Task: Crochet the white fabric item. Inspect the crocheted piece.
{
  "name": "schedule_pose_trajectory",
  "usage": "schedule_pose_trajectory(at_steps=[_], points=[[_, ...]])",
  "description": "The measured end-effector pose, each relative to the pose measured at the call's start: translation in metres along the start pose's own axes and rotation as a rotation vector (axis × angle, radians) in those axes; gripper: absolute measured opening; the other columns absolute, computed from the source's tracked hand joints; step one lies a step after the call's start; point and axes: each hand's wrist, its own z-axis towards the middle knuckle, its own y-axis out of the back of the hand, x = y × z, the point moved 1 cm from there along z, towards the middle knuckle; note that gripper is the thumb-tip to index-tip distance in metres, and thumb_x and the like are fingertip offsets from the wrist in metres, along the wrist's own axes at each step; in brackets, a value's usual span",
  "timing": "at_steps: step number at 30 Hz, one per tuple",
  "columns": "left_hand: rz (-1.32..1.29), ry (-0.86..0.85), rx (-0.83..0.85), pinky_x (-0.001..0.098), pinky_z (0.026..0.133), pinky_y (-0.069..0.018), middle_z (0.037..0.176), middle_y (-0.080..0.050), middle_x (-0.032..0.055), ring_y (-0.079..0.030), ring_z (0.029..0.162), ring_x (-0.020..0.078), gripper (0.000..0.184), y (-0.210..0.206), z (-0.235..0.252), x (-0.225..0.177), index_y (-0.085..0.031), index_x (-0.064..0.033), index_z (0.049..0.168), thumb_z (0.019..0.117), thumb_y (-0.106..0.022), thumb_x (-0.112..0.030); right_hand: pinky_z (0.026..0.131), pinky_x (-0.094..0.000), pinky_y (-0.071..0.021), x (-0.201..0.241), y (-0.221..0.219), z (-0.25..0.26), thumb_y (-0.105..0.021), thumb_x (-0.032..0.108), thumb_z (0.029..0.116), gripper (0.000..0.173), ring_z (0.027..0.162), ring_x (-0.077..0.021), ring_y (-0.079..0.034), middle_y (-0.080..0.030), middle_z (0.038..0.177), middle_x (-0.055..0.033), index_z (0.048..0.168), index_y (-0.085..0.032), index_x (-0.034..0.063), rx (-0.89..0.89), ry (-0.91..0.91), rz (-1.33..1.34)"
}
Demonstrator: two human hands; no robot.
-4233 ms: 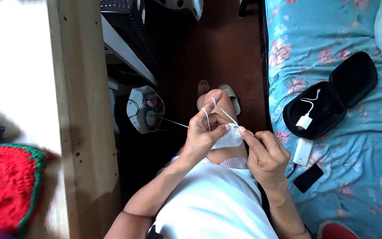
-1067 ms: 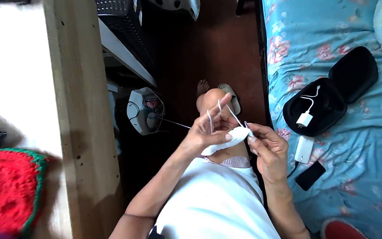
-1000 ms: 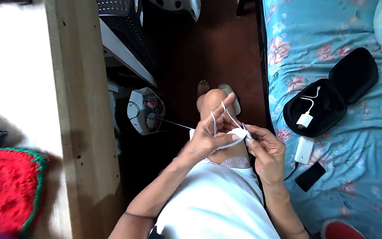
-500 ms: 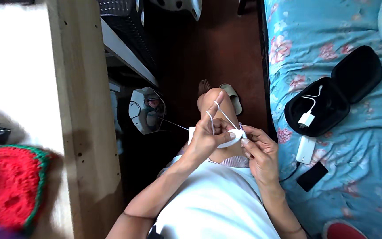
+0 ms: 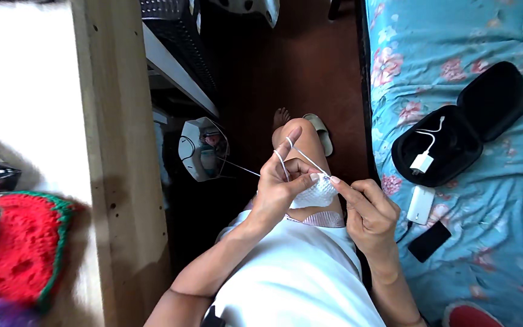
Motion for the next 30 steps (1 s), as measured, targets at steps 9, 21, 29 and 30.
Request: schedule_pose_trajectory(at_steps=[9, 21, 29, 30], points=[[0.056, -0.088, 0.021, 0.0222, 0.068, -0.0581, 0.083, -0.072, 0.0060, -0.067, 0.067, 0.0087, 0.088, -0.003, -0.003, -0.003, -0.030, -0.0105, 0.160, 0.0831, -0.063, 0.016, 0.064, -0.0235, -0.0487, 0.015, -0.003, 0.001, -0.058, -0.001, 0.0941, 0.029, 0.073, -0.0179, -0.061, -0.066, 0.082, -0.0127, 0.107, -0.082, 0.0109, -0.061, 0.060, -0.175], [-0.009, 0.030, 0.038, 0.0242, 0.071, -0.0583, 0.081, -0.072, 0.0079, -0.067, 0.067, 0.0097, 0.082, 0.002, -0.003, -0.005, -0.037, -0.0101, 0.158, 0.0839, -0.062, 0.015, 0.063, -0.0249, -0.0474, 0.004, -0.004, -0.001, -0.058, 0.002, 0.0957, 0.028, 0.071, -0.0172, -0.060, -0.067, 0.081, -0.0115, 0.106, -0.082, 0.0130, -0.083, 0.143, -0.123], [0.175, -0.167, 0.079, 0.0224, 0.070, -0.0588, 0.084, -0.072, 0.0027, -0.068, 0.071, 0.0081, 0.089, -0.006, -0.010, -0.004, -0.027, -0.0052, 0.160, 0.0831, -0.066, 0.016, 0.071, -0.0188, -0.0504, 0.004, -0.006, -0.003, -0.057, 0.000, 0.0963, 0.026, 0.078, -0.0117, -0.062, -0.067, 0.084, -0.0120, 0.106, -0.081, 0.0059, -0.063, 0.039, 0.115], [0.156, -0.156, 0.081, 0.0232, 0.071, -0.0590, 0.084, -0.071, 0.0024, -0.068, 0.071, 0.0085, 0.091, -0.007, -0.010, -0.003, -0.025, -0.0068, 0.161, 0.0827, -0.066, 0.016, 0.071, -0.0174, -0.0500, 0.005, -0.005, -0.003, -0.057, 0.000, 0.0962, 0.026, 0.078, -0.0100, -0.062, -0.066, 0.084, -0.0115, 0.107, -0.080, 0.0051, -0.058, 0.014, 0.151]])
